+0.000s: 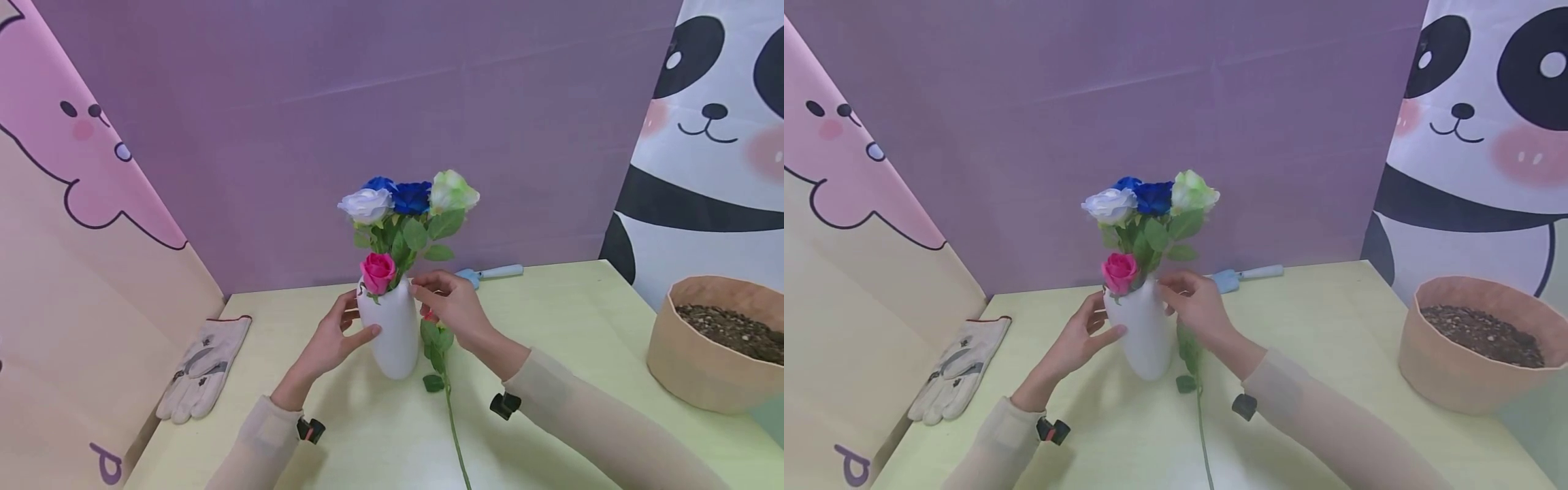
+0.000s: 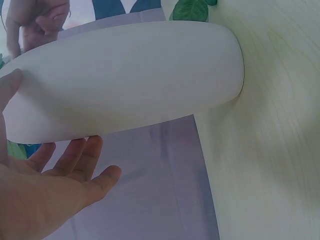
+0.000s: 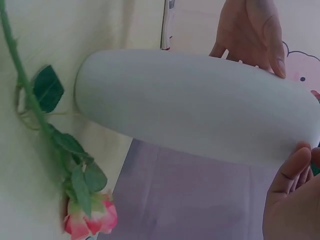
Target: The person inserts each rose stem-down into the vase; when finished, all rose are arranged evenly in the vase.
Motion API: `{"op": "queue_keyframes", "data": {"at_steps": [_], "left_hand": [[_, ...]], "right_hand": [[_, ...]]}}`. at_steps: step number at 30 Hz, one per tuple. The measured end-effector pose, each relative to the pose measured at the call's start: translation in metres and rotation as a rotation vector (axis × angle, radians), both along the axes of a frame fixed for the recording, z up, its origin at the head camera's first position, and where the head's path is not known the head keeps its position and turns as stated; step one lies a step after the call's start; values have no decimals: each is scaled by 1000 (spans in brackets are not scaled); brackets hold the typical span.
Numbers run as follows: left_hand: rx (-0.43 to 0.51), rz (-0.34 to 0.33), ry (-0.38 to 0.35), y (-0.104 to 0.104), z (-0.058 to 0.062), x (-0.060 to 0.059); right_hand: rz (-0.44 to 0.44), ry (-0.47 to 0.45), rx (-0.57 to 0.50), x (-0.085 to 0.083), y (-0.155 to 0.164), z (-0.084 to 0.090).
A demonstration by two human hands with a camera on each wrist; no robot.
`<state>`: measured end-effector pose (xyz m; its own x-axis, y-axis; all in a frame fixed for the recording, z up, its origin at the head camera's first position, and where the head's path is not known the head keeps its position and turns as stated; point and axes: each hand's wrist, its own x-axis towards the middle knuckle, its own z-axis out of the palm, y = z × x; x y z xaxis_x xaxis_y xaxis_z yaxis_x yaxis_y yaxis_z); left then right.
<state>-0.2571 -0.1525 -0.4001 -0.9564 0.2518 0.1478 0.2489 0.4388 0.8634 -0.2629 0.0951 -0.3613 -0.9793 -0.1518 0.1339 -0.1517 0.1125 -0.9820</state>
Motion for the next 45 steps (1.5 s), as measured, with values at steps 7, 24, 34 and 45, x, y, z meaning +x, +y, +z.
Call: {"op": "queue_keyframes", "data": {"at_steps": [7,24,34,45], "left_hand": [[-9,6,-3,1,2,0],[-25,4,15,-1,-4,-3],[-13,2,15,-1,-4,-4],[-19,9,10,0,-1,-2]], "right_hand": [[25,-12,57,-2,17,-15],[37,-137,162,9,42,-60],[73,-202,222,14,46,-80],[117,-266,294,16,49,-100]]}}
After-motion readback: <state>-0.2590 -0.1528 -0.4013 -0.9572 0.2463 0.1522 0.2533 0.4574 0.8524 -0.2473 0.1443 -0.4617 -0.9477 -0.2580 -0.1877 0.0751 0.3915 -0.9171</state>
